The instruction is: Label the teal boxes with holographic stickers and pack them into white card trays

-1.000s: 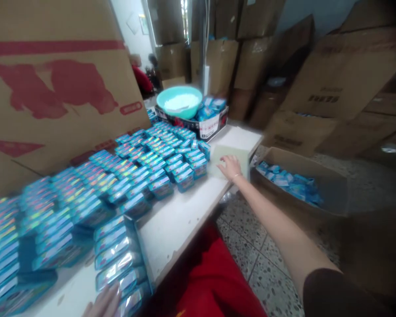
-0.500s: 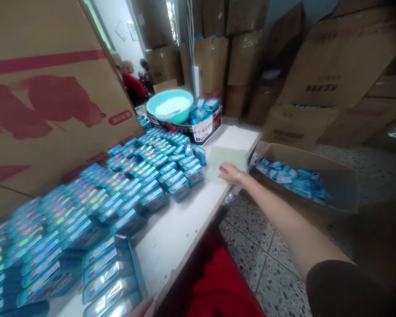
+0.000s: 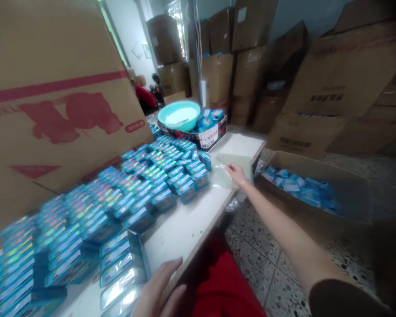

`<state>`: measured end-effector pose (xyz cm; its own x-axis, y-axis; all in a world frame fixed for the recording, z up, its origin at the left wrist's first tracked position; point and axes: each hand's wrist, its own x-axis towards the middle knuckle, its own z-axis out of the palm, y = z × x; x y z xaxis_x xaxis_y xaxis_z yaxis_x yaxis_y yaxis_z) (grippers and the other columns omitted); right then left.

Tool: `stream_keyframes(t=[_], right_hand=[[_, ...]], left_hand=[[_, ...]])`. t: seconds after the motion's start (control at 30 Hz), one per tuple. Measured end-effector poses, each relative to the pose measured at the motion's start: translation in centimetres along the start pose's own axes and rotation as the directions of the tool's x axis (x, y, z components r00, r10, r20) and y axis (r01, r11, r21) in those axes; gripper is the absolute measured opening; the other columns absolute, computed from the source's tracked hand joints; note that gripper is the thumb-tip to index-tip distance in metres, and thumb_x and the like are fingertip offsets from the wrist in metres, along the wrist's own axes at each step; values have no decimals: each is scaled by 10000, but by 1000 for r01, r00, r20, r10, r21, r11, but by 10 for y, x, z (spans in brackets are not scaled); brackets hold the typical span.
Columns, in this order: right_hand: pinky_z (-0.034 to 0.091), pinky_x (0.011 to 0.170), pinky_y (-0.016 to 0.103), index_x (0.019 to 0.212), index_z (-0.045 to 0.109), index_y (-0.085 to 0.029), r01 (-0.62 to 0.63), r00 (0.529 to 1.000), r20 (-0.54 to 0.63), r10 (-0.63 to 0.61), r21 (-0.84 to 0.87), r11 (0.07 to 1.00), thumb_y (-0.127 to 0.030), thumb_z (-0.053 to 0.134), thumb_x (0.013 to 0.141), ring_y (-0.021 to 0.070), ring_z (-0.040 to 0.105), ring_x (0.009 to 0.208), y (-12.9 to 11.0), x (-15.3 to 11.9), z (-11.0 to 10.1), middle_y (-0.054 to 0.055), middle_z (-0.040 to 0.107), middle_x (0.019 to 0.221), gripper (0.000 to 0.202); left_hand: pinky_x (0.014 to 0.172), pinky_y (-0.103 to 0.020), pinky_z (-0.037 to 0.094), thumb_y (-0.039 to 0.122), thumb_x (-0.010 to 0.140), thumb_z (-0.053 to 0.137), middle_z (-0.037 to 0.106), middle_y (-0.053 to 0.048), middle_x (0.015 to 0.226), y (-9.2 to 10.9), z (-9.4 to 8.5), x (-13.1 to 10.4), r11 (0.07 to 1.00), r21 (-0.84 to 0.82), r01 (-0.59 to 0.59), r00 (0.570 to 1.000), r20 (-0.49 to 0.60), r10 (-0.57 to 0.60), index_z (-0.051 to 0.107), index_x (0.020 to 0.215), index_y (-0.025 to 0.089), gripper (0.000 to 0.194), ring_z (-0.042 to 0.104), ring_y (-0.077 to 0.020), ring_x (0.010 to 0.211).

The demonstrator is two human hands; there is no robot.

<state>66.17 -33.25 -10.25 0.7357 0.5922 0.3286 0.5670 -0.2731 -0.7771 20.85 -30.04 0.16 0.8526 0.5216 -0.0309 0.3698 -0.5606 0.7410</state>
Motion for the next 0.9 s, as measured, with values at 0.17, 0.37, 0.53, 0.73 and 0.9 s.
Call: stream_keyframes(t=[0.17,0.37,0.53,0.73,0.9], right_hand=[[377,611,228,733,475,-207,54,998,-11,-54,398,916,-461,518,874,121,452,638,-119,-112,10,-39,481,666,294],[368,596,235,702,458,-210,-60,985,171,-34,516,854,-459,522,876,118,439,614,-166,-184,31,-43,455,635,310],[377,544,227,720,475,-213,-299,950,257,178,585,754,-553,581,804,105,435,566,-158,-180,34,-58,456,609,366],[516,824,313,1212,533,-215,-486,828,549,113,603,632,-477,671,771,208,621,1010,-198,-222,39,71,634,1147,531],[540,746,337,984,646,-184,-459,868,459,191,593,662,-451,538,843,238,658,920,-194,-222,34,87,697,1008,321]], left_hand=[[834,-361,565,440,736,716,541,-156,1337,37,47,56,844,-522,126,957,-159,-241,459,1359,237,704,601,-260,1123],[631,-263,547,454,782,629,676,-99,841,24,58,59,707,-681,192,909,-149,-390,666,790,119,337,653,-205,832],[663,-293,561,443,773,638,668,-134,1082,16,49,33,610,-778,153,844,-218,-490,650,808,127,318,665,-227,910],[869,-349,536,358,836,589,672,-101,1148,24,66,39,741,-671,-27,892,-350,-284,671,936,168,230,635,-220,1034],[864,-362,547,346,823,612,595,-118,1285,29,68,35,774,-626,-93,862,-441,-252,587,646,162,256,585,-264,1136]])
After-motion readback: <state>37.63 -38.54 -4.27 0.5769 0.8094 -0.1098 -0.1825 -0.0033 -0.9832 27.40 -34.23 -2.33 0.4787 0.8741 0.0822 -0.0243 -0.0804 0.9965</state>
